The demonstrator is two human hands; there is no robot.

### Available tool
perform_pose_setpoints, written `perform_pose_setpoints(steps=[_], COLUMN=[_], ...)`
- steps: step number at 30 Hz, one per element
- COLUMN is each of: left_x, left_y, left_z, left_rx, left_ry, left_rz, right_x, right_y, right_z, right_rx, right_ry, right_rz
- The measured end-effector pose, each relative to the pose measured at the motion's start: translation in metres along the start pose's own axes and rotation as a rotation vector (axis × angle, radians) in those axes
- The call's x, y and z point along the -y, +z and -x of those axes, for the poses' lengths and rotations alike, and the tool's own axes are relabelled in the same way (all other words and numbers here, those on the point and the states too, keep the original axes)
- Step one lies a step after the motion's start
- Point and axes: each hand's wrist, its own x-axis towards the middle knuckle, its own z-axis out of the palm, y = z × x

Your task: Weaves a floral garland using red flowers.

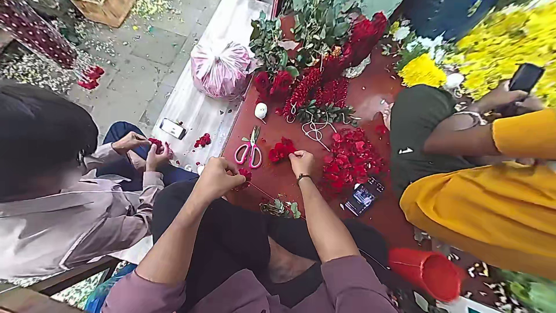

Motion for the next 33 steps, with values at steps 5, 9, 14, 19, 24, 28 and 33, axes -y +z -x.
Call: perform_pose_setpoints(steps=[5, 9, 14, 19, 24, 28, 33], left_x=[-0.004, -0.013, -0.008, -0.015, -0.009, -0.01, -0.009], left_y=[0.001, 0.005, 0.005, 0.005, 0.008, 0.008, 0.006], left_z=[-0.001, 0.002, 0.015, 0.018, 0.015, 0.013, 0.012], left_rx=[0.002, 0.019, -0.008, -0.019, -0.012, -0.019, -0.015], left_ry=[0.047, 0.067, 0.033, 0.028, 0.032, 0.017, 0.019], left_rz=[0.013, 0.009, 0.001, 0.007, 0.001, 0.001, 0.003], right_x=[-0.015, -0.034, -0.061, -0.059, -0.062, -0.057, -0.06], right_y=[-0.033, -0.051, -0.063, -0.065, -0.078, -0.061, -0.06], right_z=[0.002, 0.003, 0.021, 0.022, 0.011, 0.011, 0.012], right_rx=[0.14, 0.354, 0.08, -0.003, -0.026, 0.163, 0.045], right_ry=[-0.096, -0.16, -0.074, 0.089, -0.013, -0.179, -0.084], right_rz=[0.03, -0.009, -0.205, -0.397, 0.05, 0.495, -0.215])
